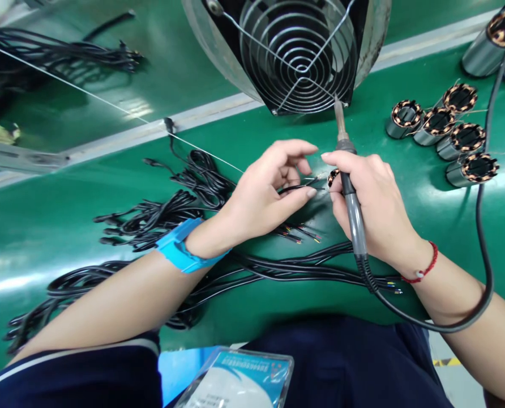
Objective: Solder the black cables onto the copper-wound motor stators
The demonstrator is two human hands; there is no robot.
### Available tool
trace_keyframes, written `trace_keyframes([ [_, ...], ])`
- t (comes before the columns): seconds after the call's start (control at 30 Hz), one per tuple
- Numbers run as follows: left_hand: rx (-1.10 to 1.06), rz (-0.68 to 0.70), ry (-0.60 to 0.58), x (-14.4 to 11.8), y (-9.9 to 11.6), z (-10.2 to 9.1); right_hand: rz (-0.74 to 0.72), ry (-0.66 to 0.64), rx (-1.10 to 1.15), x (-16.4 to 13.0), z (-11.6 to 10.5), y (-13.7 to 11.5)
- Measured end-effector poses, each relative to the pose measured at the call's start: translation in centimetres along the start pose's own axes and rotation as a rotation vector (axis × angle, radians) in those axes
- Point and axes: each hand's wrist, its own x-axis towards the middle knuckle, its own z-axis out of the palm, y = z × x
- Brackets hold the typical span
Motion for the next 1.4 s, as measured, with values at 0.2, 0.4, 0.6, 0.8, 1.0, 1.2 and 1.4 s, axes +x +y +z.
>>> trace_keyframes([
  [0.2, -0.309, -0.391, -0.101, 0.6, 0.9, -0.8, 0.015, 0.002, 0.027, -0.1, 0.0, 0.0],
  [0.4, -0.393, -0.634, -0.366, 1.3, 1.8, -1.0, 0.025, -0.008, 0.098, -0.3, 0.3, 0.1],
  [0.6, -0.551, -0.698, -0.298, 1.3, 1.7, -0.5, 0.008, -0.029, 0.075, -0.2, 0.4, 0.0],
  [0.8, -0.564, -0.734, -0.236, 1.5, 2.2, -0.7, -0.037, -0.045, 0.005, 0.1, 0.3, -0.1],
  [1.0, -0.512, -0.692, -0.208, 1.4, 2.1, -0.6, -0.026, -0.057, 0.033, 0.1, 0.1, -0.1],
  [1.2, -0.529, -0.645, -0.212, 1.2, 1.7, -0.4, -0.004, 0.009, 0.093, -0.1, 0.5, -0.3],
  [1.4, -0.499, -0.613, -0.212, 1.1, 1.7, -0.4, 0.034, 0.001, 0.069, 0.1, 0.6, -0.8],
])
